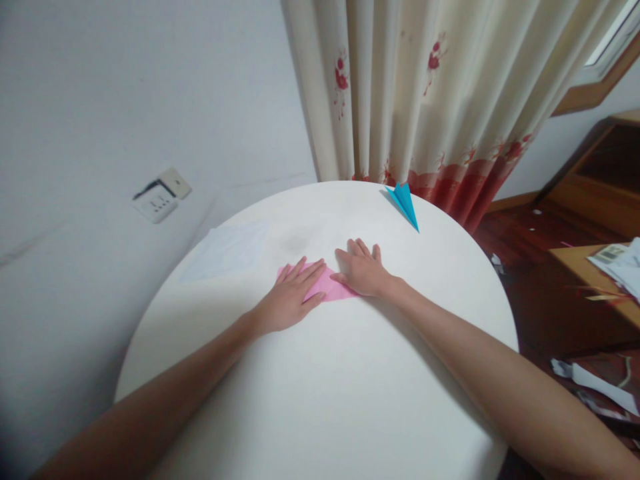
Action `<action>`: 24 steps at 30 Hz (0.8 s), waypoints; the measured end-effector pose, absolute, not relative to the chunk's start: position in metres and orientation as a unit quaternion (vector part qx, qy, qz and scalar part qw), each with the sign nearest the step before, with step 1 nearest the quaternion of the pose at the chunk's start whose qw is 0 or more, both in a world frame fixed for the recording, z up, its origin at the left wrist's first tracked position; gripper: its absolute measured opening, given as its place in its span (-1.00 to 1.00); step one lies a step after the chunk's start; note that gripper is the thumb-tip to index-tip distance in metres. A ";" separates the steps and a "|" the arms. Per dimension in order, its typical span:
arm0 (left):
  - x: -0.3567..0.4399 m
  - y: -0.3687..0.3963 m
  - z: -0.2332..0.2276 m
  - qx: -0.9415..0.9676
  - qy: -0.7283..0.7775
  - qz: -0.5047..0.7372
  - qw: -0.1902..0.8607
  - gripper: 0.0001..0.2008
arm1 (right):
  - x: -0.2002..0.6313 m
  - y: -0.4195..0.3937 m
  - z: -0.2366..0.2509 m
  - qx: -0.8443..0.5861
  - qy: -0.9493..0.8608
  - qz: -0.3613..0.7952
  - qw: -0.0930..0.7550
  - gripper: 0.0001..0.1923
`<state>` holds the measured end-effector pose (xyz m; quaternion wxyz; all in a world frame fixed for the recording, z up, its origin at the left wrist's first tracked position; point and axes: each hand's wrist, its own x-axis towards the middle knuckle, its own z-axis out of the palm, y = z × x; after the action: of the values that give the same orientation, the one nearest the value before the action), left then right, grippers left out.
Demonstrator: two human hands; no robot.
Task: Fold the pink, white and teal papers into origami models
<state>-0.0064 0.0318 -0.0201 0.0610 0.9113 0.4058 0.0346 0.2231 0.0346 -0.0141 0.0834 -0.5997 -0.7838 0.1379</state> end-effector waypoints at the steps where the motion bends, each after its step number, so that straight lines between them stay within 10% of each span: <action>1: -0.006 0.032 -0.020 0.913 0.402 0.035 0.059 -0.38 | 0.224 0.035 -0.014 -0.599 -0.784 0.140 0.082 -0.23; 24: -0.008 0.031 -0.019 0.921 0.384 0.032 0.060 -0.32 | 0.225 0.035 -0.015 -0.598 -0.784 0.147 0.080 -0.19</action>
<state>-0.0078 0.0310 -0.0186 0.0596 0.9209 0.3840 0.0320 0.2249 0.0349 -0.0148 0.0796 -0.5980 -0.7839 0.1466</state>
